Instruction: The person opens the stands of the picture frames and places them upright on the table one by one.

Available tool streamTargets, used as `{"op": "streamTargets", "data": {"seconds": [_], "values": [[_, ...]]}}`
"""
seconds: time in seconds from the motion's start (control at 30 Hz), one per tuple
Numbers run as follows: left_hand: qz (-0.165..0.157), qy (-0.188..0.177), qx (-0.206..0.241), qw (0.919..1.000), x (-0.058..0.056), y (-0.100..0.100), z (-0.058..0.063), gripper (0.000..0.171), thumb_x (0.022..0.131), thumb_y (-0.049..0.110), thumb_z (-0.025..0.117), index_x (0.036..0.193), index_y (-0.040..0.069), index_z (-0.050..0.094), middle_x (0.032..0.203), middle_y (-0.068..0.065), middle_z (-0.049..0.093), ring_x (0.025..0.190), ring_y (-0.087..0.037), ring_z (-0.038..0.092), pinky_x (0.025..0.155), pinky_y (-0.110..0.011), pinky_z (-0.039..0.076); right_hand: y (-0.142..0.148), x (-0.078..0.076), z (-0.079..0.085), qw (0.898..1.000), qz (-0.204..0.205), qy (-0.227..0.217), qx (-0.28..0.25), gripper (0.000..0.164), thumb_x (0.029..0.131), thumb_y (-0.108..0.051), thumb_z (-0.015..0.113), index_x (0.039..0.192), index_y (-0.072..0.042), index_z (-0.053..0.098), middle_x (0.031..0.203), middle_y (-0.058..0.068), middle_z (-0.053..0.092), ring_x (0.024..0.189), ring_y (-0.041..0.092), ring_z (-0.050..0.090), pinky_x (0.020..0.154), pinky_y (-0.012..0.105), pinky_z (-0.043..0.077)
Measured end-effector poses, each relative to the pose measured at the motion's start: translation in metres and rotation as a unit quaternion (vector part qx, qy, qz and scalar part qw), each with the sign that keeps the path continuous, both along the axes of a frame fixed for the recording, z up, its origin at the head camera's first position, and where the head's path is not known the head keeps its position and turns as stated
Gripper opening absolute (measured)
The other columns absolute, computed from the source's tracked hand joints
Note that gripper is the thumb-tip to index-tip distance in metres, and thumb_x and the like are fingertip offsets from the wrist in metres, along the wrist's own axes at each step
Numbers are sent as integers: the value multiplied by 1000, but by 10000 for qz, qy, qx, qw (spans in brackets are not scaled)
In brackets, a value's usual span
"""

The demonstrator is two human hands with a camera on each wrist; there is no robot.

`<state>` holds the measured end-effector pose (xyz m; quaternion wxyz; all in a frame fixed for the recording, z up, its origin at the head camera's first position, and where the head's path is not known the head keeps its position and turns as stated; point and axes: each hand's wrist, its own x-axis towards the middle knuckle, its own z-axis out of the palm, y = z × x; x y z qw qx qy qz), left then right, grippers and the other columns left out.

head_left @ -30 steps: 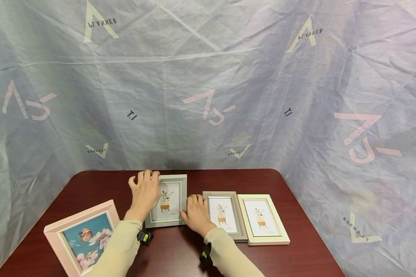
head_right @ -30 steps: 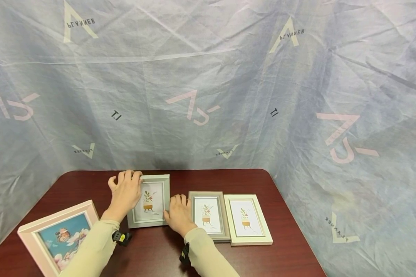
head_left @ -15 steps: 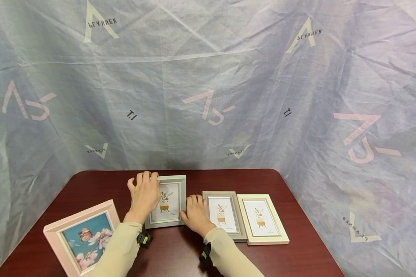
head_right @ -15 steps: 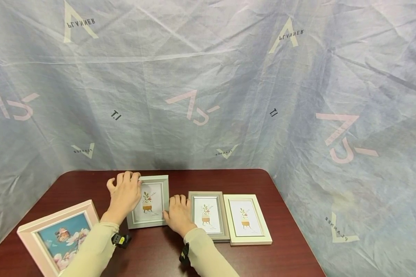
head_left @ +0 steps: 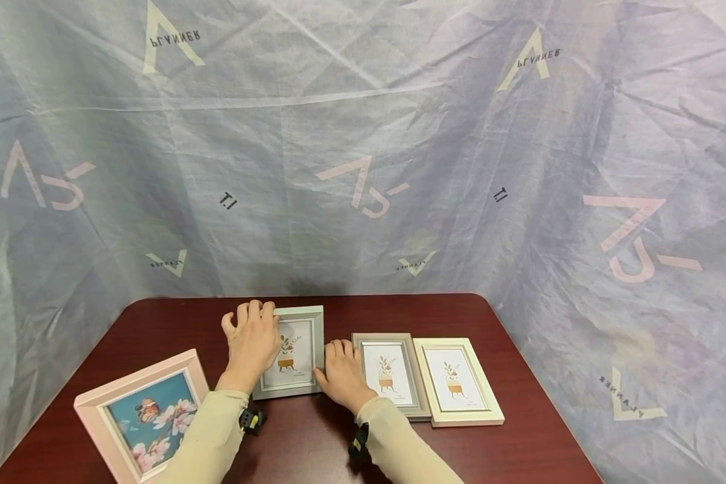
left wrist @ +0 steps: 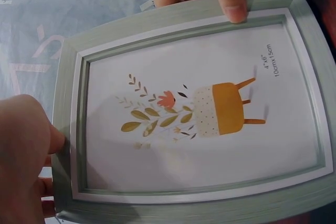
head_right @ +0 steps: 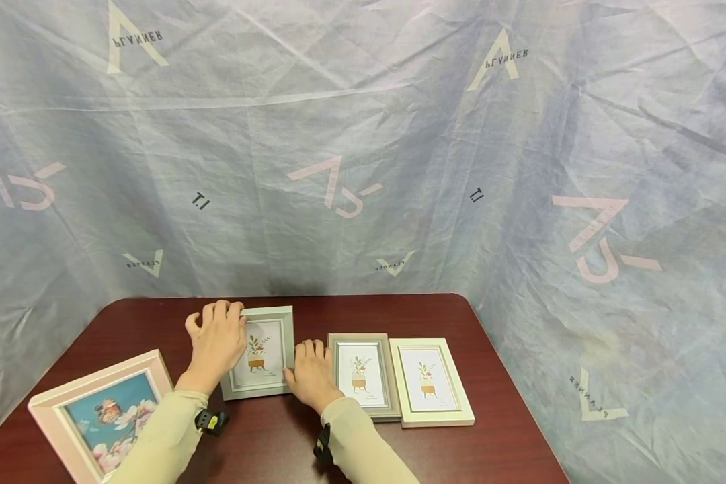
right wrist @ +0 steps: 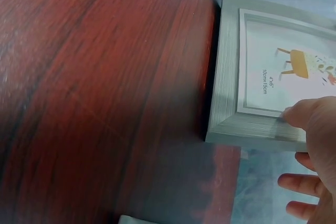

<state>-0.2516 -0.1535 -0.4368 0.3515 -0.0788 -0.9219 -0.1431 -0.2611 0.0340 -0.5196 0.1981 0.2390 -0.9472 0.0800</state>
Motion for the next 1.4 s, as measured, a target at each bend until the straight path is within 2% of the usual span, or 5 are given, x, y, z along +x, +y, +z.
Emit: {"op": "streamTargets", "data": {"seconds": [0.37,0.7,0.97,1.2,1.4], "values": [[-50,39,101,9999,1,1,0,22,98,14,56,111,-4,57,108,-24,52,104,-43,43,90,-63,22,6,0,3,9999,55,-133,-33,38,92,-40,65,112,-9,58,116,7,57,114,27,48,93,44,38],[-134,-208,280,9993,2,6,2,36,97,24,62,119,-4,56,116,-24,52,112,-42,42,92,-63,21,23,-3,5,9996,153,-114,-195,36,91,-34,67,116,-10,57,115,7,56,110,27,48,88,43,37],[-328,32,206,9992,8,17,3,43,94,27,66,122,-4,55,119,-24,52,112,-43,44,91,-63,23,37,-6,7,9997,149,-164,-114,38,92,-33,67,120,-10,56,121,9,55,115,29,46,93,46,36],[-453,2,81,9989,14,28,0,45,93,29,67,124,-3,57,122,-22,53,115,-41,45,90,-62,26,49,-8,9,9997,127,-229,34,39,92,-34,67,120,-8,57,125,12,55,120,32,47,97,49,36],[-635,409,-63,9971,20,38,-5,45,91,29,68,122,-2,58,121,-23,54,110,-41,48,87,-61,30,62,-13,9,9993,97,-235,257,38,92,-34,67,118,-8,57,118,10,56,117,31,47,93,48,37]]}}
